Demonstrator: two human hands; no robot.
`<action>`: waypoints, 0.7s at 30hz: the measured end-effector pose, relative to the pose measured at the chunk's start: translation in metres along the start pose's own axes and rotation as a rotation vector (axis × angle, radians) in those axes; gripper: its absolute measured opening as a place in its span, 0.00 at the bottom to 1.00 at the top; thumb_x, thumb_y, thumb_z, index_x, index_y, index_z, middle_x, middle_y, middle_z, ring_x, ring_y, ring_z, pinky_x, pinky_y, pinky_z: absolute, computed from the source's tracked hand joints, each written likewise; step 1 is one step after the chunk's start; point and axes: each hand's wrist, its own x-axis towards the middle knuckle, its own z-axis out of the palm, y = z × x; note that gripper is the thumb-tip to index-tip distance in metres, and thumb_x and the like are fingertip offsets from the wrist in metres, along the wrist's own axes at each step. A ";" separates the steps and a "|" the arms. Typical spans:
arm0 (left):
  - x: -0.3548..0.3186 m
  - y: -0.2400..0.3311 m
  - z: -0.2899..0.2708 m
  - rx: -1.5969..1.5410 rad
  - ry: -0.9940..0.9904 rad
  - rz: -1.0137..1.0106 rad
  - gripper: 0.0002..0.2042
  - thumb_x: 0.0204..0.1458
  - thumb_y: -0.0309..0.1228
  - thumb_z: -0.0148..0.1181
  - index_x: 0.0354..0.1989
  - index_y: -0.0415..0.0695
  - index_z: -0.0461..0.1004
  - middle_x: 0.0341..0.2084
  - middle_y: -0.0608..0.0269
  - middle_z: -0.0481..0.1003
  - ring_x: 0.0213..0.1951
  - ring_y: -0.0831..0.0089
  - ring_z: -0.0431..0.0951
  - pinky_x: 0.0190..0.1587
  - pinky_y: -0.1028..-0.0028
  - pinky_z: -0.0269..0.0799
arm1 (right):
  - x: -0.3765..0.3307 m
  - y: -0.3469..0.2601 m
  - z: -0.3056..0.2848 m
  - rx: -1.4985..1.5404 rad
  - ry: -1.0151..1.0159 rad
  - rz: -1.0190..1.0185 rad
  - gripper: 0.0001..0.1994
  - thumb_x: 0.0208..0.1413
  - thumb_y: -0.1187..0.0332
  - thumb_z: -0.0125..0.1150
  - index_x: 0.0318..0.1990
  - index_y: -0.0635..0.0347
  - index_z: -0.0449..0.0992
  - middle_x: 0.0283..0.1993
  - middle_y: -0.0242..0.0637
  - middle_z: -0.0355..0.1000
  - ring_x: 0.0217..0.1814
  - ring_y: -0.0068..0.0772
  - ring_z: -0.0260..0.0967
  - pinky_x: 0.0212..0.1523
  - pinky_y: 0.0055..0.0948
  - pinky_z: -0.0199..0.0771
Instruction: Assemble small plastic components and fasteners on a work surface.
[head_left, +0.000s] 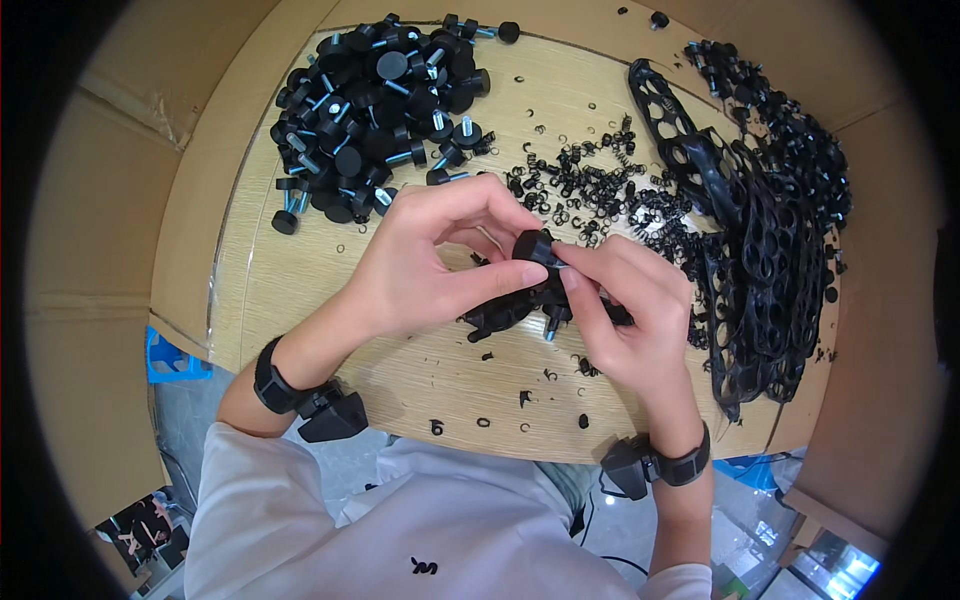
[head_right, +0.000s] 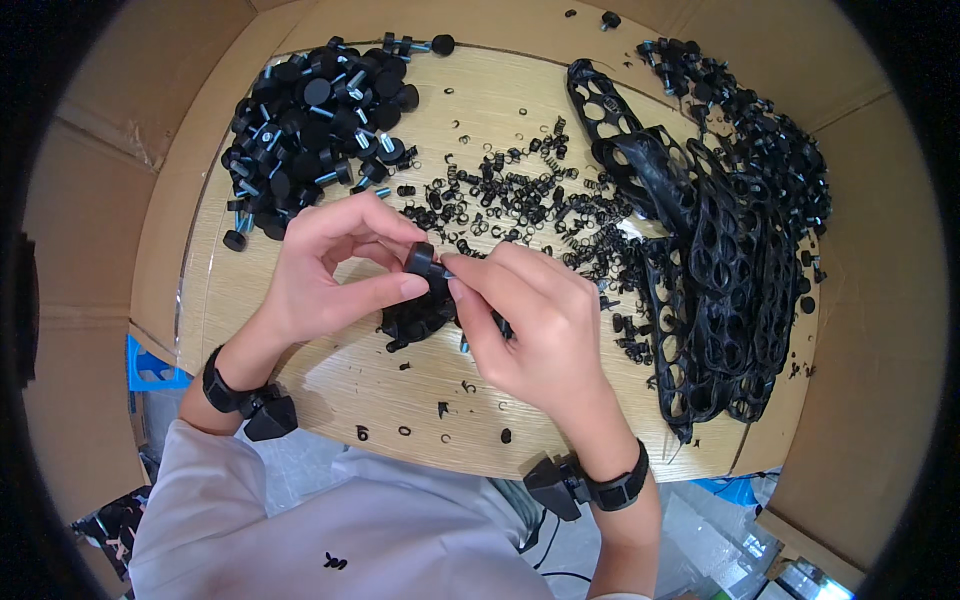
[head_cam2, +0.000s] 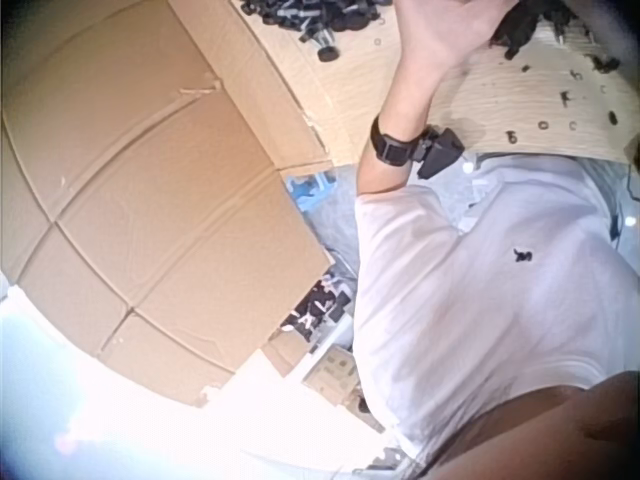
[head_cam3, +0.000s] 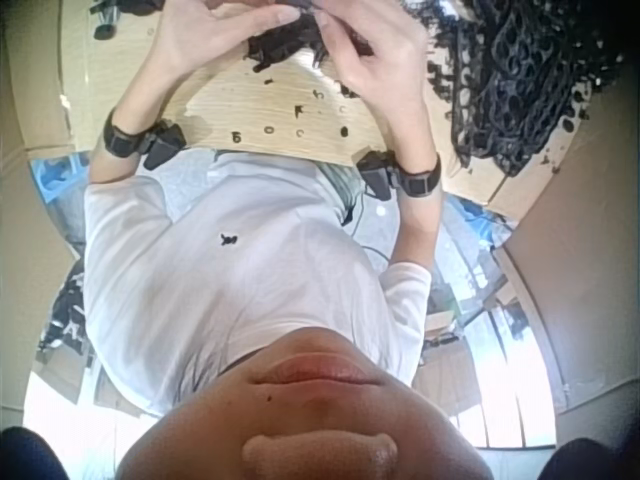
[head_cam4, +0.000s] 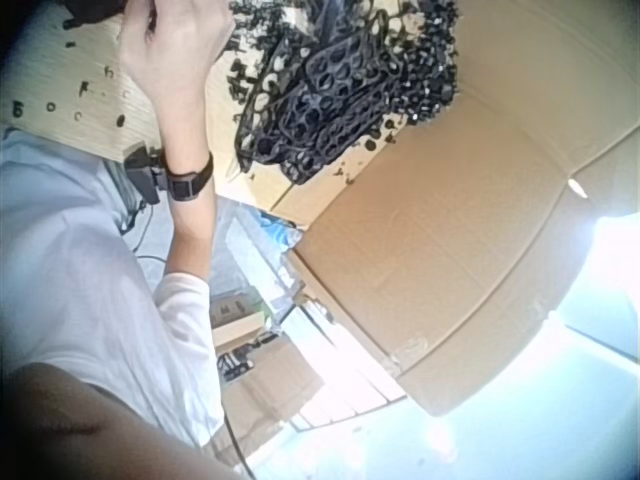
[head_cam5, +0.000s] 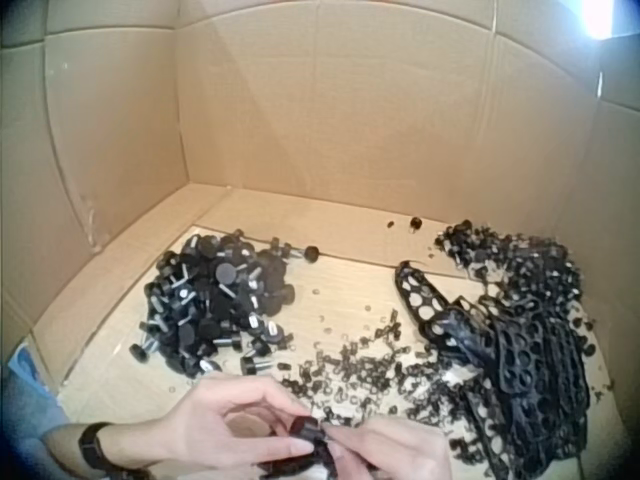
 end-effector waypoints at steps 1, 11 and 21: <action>0.000 0.000 0.000 0.000 0.000 -0.001 0.12 0.45 0.21 0.67 0.38 0.36 0.74 0.31 0.64 0.75 0.34 0.79 0.77 0.35 0.79 0.76 | 0.000 0.001 0.001 -0.034 0.019 -0.041 0.09 0.42 0.79 0.63 0.35 0.62 0.79 0.20 0.36 0.66 0.20 0.35 0.66 0.20 0.30 0.65; -0.001 0.000 -0.001 0.036 -0.001 -0.028 0.13 0.44 0.19 0.67 0.39 0.35 0.74 0.32 0.62 0.76 0.36 0.77 0.78 0.37 0.77 0.76 | 0.000 0.000 0.002 -0.227 0.048 -0.185 0.10 0.38 0.78 0.64 0.33 0.63 0.78 0.21 0.34 0.65 0.20 0.34 0.65 0.18 0.30 0.65; 0.000 0.003 -0.002 0.045 -0.027 -0.071 0.13 0.44 0.17 0.66 0.39 0.36 0.74 0.33 0.61 0.76 0.37 0.76 0.79 0.40 0.77 0.77 | 0.000 0.001 0.003 -0.113 0.046 -0.134 0.09 0.40 0.78 0.64 0.33 0.64 0.78 0.21 0.35 0.67 0.19 0.35 0.66 0.20 0.30 0.66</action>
